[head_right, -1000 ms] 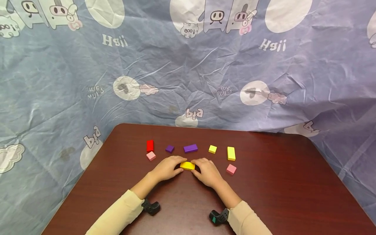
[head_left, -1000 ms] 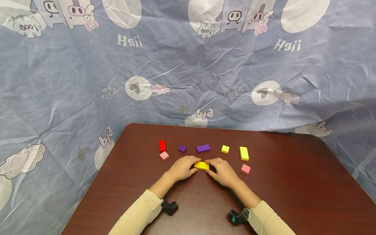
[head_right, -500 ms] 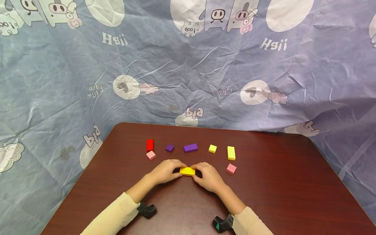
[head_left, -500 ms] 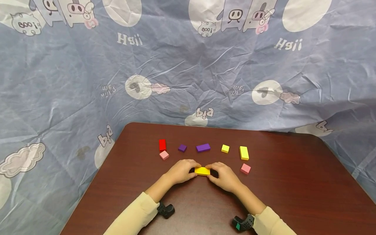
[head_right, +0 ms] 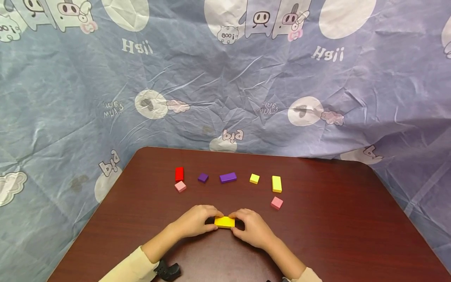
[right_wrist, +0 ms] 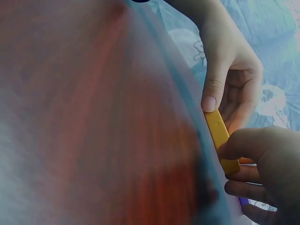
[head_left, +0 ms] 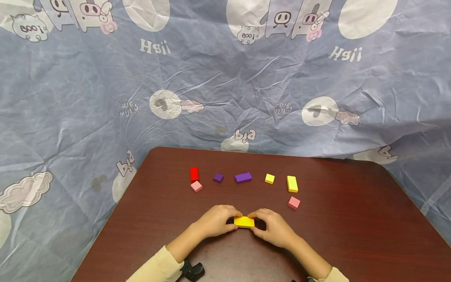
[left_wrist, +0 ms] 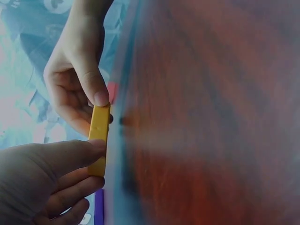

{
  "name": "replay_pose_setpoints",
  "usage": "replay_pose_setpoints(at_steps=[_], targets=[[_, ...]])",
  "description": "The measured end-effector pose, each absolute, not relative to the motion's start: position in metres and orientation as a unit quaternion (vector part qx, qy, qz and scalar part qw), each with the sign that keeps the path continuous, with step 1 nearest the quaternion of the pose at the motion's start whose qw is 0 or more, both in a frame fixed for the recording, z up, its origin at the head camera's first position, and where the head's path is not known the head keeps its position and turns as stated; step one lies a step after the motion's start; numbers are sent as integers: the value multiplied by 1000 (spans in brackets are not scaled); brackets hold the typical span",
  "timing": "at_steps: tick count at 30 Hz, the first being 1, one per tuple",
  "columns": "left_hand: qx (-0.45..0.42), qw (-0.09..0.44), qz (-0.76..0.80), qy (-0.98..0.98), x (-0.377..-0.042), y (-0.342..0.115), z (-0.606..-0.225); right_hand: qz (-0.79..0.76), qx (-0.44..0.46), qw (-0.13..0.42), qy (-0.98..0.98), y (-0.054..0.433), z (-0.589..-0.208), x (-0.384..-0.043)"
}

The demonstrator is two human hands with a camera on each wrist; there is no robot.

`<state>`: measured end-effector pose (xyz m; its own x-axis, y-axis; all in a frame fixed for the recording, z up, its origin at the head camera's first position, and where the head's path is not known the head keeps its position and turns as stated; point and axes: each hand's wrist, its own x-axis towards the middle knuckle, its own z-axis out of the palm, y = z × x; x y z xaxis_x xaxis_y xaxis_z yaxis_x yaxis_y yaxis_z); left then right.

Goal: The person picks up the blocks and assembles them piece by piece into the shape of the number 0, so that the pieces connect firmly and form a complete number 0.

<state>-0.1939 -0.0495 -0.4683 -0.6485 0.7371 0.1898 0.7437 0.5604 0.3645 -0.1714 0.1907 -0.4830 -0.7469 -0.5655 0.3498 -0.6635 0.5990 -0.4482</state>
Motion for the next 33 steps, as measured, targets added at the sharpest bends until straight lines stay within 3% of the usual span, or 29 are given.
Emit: replay_pose_setpoints(at_steps=[10, 28, 33], targets=[[-426, -1, -212, -879, -175, -51, -468, 290, 360, 97, -881, 190, -487, -153], [-413, 11, -238, -879, -170, -53, -483, 314, 362, 109, -871, 191, -496, -149], [-409, 8, -242, -880, -172, -52, -485, 326, 321, 113, -882, 206, -492, -154]])
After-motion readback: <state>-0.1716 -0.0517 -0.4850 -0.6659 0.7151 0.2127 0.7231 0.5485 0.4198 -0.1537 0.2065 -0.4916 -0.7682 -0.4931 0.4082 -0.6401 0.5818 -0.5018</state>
